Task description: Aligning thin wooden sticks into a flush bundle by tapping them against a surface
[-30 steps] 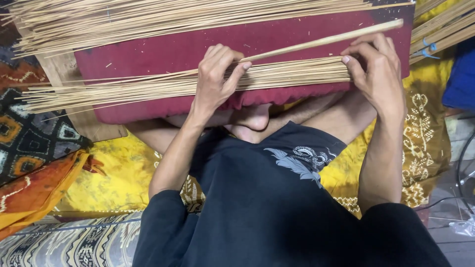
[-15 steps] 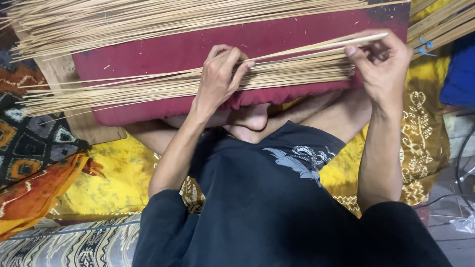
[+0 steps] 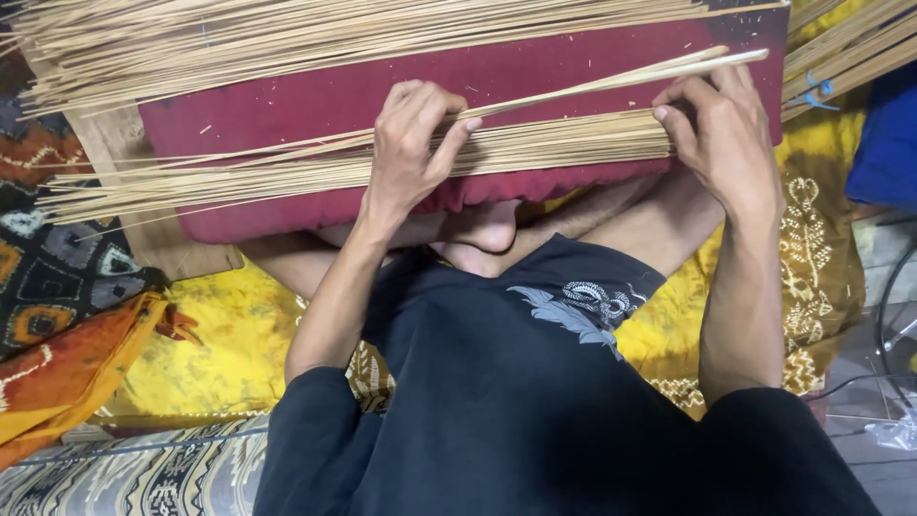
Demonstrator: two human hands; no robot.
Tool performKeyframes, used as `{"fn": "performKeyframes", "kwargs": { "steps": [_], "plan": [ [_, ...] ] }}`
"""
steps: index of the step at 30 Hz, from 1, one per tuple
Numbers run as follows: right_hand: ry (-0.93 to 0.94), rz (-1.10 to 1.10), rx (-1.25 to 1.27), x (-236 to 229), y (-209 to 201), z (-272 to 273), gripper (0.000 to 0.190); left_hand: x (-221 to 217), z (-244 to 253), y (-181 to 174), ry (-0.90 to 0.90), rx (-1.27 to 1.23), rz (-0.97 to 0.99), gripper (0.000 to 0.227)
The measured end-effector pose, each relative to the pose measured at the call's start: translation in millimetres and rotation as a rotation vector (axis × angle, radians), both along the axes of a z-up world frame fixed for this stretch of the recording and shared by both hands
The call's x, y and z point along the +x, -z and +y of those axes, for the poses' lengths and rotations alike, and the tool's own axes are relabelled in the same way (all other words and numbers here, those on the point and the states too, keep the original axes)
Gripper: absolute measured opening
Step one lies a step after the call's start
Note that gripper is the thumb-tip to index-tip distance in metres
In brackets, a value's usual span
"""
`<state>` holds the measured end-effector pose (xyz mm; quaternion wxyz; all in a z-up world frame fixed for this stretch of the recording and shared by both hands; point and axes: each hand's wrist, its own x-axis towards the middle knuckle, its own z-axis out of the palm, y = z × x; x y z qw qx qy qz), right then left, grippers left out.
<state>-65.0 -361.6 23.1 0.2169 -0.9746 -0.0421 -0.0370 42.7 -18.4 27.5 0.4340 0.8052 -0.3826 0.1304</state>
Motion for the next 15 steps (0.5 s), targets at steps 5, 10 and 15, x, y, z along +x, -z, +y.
{"fn": "performKeyframes", "kwargs": {
  "steps": [5, 10, 15],
  "plan": [
    [-0.002, -0.076, 0.091, 3, 12, -8, 0.006, 5, -5, 28, 0.0, 0.096, 0.028, 0.015],
    [0.129, -0.087, 0.75, 3, 6, -9, 0.019, 7, -10, 37, 0.003, 0.121, -0.037, 0.019],
    [0.015, 0.094, 0.745, 1, 0, -12, 0.038, 2, -5, 22, -0.049, 0.059, -0.046, 0.012]
  ]
}}
